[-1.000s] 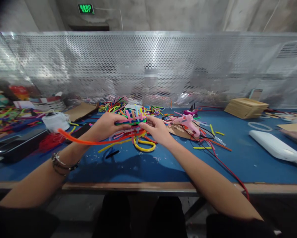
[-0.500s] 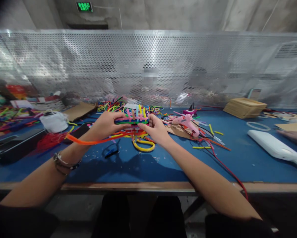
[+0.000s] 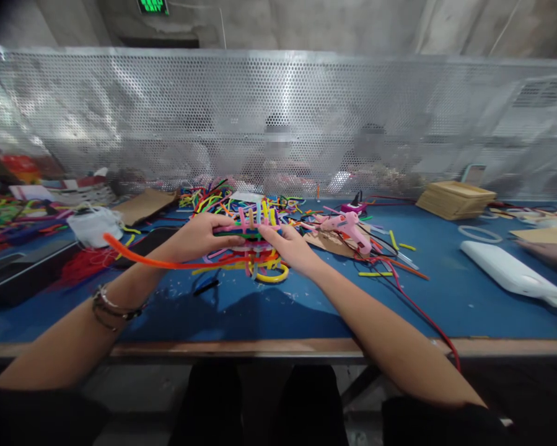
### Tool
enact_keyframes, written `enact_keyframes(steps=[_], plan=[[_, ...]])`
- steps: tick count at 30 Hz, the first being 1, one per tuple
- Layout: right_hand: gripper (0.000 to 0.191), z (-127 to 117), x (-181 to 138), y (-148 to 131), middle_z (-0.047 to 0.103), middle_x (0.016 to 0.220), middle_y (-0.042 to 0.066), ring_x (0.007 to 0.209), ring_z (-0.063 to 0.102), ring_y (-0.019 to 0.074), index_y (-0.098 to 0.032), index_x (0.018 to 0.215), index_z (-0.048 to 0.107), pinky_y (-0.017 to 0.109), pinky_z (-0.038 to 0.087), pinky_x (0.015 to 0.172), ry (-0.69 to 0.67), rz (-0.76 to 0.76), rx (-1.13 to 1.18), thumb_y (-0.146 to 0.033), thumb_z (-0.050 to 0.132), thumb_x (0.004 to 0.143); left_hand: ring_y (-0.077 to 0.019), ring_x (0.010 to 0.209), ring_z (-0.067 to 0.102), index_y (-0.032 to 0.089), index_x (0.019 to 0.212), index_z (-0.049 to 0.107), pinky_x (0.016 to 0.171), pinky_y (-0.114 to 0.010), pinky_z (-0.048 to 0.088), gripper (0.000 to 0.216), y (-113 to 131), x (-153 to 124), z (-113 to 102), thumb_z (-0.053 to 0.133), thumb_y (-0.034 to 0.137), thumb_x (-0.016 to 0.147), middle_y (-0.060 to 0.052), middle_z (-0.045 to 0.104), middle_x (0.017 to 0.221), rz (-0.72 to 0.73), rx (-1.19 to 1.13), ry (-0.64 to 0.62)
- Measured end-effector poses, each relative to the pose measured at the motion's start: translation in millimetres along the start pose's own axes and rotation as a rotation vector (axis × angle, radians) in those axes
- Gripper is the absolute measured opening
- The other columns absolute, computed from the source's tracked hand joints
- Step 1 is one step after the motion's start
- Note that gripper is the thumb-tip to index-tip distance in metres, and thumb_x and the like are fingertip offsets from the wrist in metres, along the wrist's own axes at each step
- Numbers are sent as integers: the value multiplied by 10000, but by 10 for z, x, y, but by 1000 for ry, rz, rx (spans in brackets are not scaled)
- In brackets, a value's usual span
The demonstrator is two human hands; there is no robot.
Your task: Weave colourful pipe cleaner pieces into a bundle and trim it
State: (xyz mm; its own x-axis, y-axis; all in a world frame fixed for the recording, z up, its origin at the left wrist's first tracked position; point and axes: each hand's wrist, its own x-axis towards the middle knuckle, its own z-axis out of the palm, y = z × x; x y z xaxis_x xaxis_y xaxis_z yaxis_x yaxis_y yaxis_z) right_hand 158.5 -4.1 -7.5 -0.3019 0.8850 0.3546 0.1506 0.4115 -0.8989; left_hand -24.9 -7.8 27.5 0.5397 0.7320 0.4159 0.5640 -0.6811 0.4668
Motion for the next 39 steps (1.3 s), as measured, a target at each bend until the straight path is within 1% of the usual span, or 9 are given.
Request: enact_keyframes(steps=[5, 8, 12, 14, 18, 22, 26, 31, 39], plan=[[327, -20, -11, -79, 579, 611, -21, 613, 515, 128, -162, 631, 599, 252, 415, 580, 38, -90, -85, -475, 537, 703, -60, 448, 306, 132, 502, 484, 442, -193, 225, 355, 5, 0, 20, 559, 403, 718, 72, 336, 447, 54, 40, 36], [331, -42, 1, -63, 606, 675, -9, 667, 541, 150, -168, 677, 602, 279, 433, 636, 14, -121, -87, -496, 557, 676, -73, 476, 356, 134, 521, 500, 463, -194, 264, 361, -5, -13, 33, 549, 418, 738, 56, 399, 475, 151, 130, 99], [458, -121, 51, -18, 619, 928, 20, 872, 556, 182, -205, 874, 582, 309, 448, 764, -35, -170, -27, -549, 626, 574, -121, 658, 503, 141, 750, 592, 570, -218, 334, 285, -45, -69, 26, 484, 398, 809, -23, 584, 726, 308, 421, 355], [493, -167, 73, -13, 577, 1051, 19, 965, 528, 172, -238, 957, 548, 315, 426, 830, -35, -173, 83, -583, 586, 607, -127, 681, 526, 170, 801, 599, 581, -245, 312, 219, -70, -106, 19, 467, 341, 834, -25, 615, 780, 387, 644, 506], [491, -190, 73, -30, 602, 988, 36, 907, 562, 175, -243, 948, 546, 330, 473, 743, -108, -17, 278, -646, 459, 681, -107, 653, 539, 213, 781, 595, 587, -272, 276, 152, -105, -165, 22, 460, 183, 845, 20, 648, 739, 591, 948, 666], [444, -148, 41, -22, 625, 722, 34, 643, 582, 151, -194, 768, 583, 282, 486, 552, -187, 102, 248, -618, 483, 680, -95, 599, 520, 254, 781, 592, 565, -280, 270, 190, -112, -200, 40, 433, 186, 859, 39, 655, 731, 616, 1066, 638], [349, -140, 23, -15, 595, 652, -13, 559, 533, 93, -190, 712, 578, 220, 459, 521, -149, 86, 245, -532, 589, 643, -99, 624, 535, 298, 822, 587, 573, -294, 275, 226, -113, -222, 53, 397, 185, 867, 48, 658, 756, 546, 1130, 545], [330, -117, 20, -5, 576, 578, -29, 465, 470, 63, -175, 712, 608, 179, 382, 408, -174, 90, 224, -489, 636, 613, -97, 694, 560, 307, 832, 579, 650, -299, 296, 218, -170, -218, 63, 404, 183, 868, 68, 663, 779, 615, 1135, 591], [275, -48, 36, 47, 588, 619, -41, 522, 509, 66, -177, 757, 614, 178, 424, 475, -81, 99, 255, -415, 654, 625, -132, 878, 576, 236, 940, 548, 759, -296, 285, 162, -279, -162, 84, 432, 181, 842, 5, 655, 927, 569, 882, 539]])
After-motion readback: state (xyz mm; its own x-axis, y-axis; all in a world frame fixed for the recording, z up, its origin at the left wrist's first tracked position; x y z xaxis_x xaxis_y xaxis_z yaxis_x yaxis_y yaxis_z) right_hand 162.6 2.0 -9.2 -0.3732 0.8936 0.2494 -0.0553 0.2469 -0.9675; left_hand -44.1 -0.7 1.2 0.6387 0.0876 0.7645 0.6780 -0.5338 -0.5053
